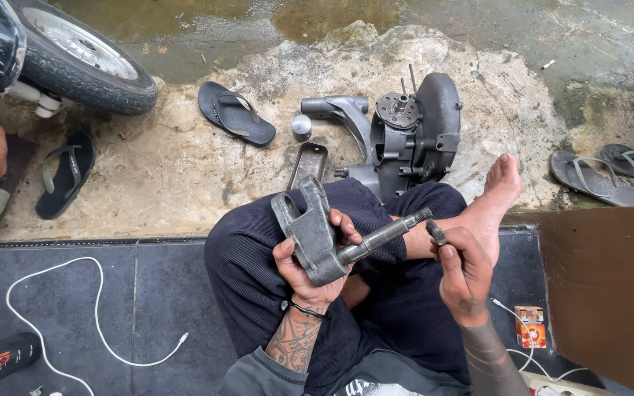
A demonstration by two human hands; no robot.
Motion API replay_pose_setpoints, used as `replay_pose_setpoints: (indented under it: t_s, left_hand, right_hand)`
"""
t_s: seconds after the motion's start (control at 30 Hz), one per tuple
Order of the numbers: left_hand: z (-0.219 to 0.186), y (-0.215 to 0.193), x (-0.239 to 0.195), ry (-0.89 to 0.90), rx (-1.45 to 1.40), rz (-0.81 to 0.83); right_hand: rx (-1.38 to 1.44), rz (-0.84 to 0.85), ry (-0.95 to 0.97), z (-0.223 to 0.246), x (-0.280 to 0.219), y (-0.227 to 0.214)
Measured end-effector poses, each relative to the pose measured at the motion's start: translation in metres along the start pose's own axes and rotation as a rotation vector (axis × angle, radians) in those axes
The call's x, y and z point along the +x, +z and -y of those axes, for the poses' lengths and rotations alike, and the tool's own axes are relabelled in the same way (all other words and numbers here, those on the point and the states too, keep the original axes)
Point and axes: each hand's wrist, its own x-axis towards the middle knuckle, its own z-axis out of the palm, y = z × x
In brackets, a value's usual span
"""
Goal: The person sits on a mat and works on a mechanical assembly, likely a scooter part. They use a small tool to clean or adjust a threaded rod inserted into a metal bracket, then manipulate the assembly with their hands.
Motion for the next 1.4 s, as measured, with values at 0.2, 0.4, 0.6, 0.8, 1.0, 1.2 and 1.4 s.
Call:
replay_pose_setpoints:
  t_s: [0.2,0.4,0.6,0.8,1.0,1.2,1.4]
  left_hand:
    - [-0.001,0.002,-0.001,-0.005,0.003,-0.011]
    - [-0.001,0.001,0.003,0.003,0.034,-0.009]
    - [0.000,0.000,0.002,0.009,0.023,-0.010]
    - [0.001,0.000,0.003,0.014,0.015,-0.002]
    - [-0.001,-0.001,0.003,0.012,0.021,-0.014]
    - [0.002,-0.001,0.003,0.028,0.067,-0.018]
    - [0.001,-0.002,0.003,0.038,0.077,-0.027]
  right_hand:
    - [0.009,-0.007,-0.023,0.011,0.016,0.015]
    - [-0.006,0.015,0.027,-0.016,-0.004,0.007]
    - [-0.034,0.025,0.053,-0.015,-0.007,0.000]
    - [-0.025,0.000,-0.013,0.018,0.019,0.009]
    - [-0.025,-0.015,-0.026,0.003,0.013,0.014]
    - [-0.045,0.006,0.061,-0.020,-0.008,0.002]
    - [-0.038,-0.018,0.070,-0.013,-0.008,-0.002]
